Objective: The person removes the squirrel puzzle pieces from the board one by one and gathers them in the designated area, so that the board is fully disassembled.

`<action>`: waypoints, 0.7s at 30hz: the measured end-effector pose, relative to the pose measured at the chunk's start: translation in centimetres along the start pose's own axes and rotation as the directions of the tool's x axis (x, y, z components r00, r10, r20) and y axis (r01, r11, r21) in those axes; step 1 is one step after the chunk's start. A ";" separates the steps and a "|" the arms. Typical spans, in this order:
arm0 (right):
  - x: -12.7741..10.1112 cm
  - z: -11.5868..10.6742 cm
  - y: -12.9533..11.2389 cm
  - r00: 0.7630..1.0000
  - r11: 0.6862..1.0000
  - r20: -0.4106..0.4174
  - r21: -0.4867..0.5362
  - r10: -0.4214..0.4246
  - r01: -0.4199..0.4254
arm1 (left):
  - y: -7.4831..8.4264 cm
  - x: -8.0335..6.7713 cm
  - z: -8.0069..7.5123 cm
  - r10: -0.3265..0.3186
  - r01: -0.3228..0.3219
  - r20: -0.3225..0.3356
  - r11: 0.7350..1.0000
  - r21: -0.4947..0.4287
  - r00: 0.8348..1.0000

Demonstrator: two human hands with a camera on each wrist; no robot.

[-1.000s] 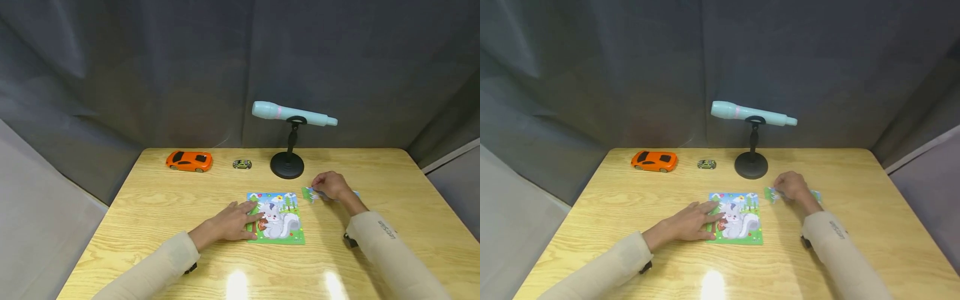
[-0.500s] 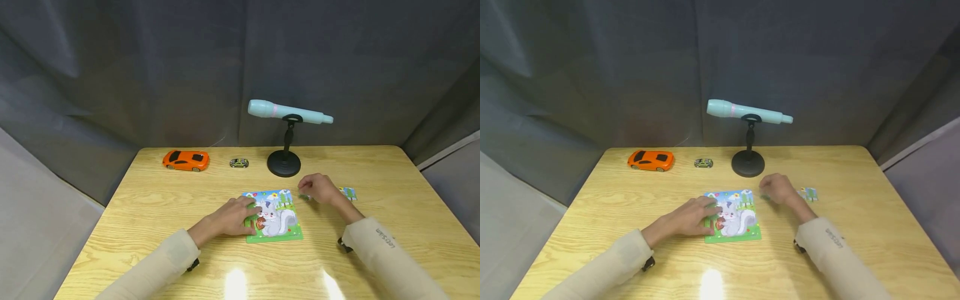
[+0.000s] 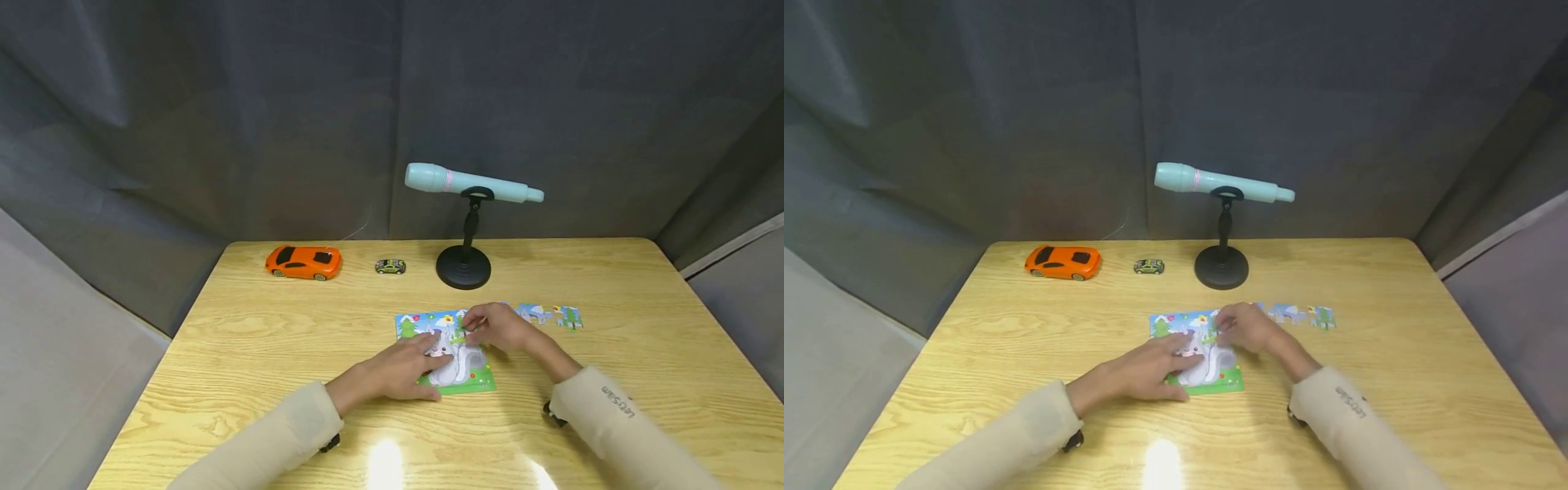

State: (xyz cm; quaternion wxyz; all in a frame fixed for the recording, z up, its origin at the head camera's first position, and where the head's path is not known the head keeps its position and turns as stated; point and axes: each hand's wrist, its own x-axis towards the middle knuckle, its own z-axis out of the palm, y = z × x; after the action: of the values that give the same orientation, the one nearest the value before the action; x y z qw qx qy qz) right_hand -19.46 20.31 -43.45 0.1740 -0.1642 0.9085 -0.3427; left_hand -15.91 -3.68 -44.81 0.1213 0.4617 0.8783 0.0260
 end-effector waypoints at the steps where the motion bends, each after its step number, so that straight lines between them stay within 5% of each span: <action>1: 0.0 0.1 0.0 1.000 1.000 0.010 0.004 -0.002 0.002 | 0.2 0.0 0.1 0.000 0.000 0.006 1.000 0.000 1.000; 21: 0.3 1.3 0.4 0.994 0.995 0.053 0.024 -0.096 0.095 | 0.7 0.2 0.6 -0.026 0.023 0.050 0.998 0.058 0.998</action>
State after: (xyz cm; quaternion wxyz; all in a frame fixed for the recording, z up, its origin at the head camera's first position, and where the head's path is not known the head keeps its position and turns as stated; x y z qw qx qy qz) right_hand -19.28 19.76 -44.71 0.1838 -0.2146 0.8908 -0.3558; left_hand -15.30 -3.16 -45.34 0.1306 0.4548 0.8809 -0.0123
